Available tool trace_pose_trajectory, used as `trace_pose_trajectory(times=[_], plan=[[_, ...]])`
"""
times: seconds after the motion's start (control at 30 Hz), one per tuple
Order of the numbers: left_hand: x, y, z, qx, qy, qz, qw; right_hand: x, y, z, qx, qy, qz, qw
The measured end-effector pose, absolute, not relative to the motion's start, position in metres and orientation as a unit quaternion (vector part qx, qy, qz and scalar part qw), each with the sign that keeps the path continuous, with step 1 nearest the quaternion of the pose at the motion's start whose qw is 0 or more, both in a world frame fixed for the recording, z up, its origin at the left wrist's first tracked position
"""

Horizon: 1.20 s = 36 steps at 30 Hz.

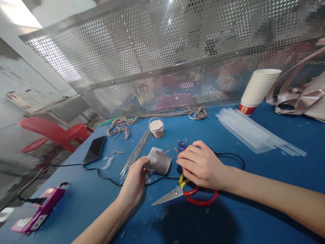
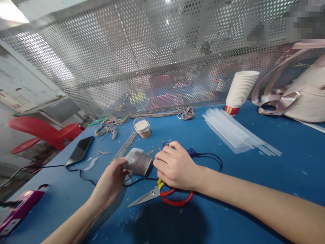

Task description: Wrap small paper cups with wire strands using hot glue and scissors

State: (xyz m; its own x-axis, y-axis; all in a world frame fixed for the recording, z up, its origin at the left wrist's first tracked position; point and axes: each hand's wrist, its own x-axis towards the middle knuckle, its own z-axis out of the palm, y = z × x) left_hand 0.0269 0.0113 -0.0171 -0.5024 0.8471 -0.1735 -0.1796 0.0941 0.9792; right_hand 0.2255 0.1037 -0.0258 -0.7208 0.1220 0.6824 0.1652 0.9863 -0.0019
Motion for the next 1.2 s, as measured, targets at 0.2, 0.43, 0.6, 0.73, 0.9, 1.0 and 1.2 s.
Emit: trace_pose_trajectory(times=[0.2, 0.43, 0.6, 0.73, 0.9, 1.0, 1.2], plan=[[0.026, 0.010, -0.021, 0.316, 0.592, 0.588, 0.451, 0.222, 0.103, -0.029, -0.085, -0.926, 0.005, 0.369], [0.030, 0.008, -0.024, 0.312, 0.595, 0.604, 0.429, 0.196, 0.097, -0.029, -0.062, -0.942, -0.034, 0.329], [0.030, 0.006, -0.024, 0.330, 0.594, 0.598, 0.425, 0.192, 0.097, -0.032, -0.033, -0.942, -0.087, 0.324], [0.030, 0.006, -0.024, 0.341, 0.591, 0.594, 0.426, 0.195, 0.097, -0.032, -0.028, -0.940, -0.085, 0.329], [0.034, 0.005, -0.020, 0.342, 0.597, 0.605, 0.401, 0.194, 0.095, -0.033, -0.020, -0.929, -0.114, 0.351], [0.035, 0.003, -0.016, 0.360, 0.606, 0.590, 0.393, 0.195, 0.095, -0.034, -0.019, -0.929, -0.083, 0.361], [0.035, 0.002, -0.018, 0.387, 0.633, 0.540, 0.398, 0.192, 0.092, -0.033, -0.071, -0.913, -0.002, 0.402]])
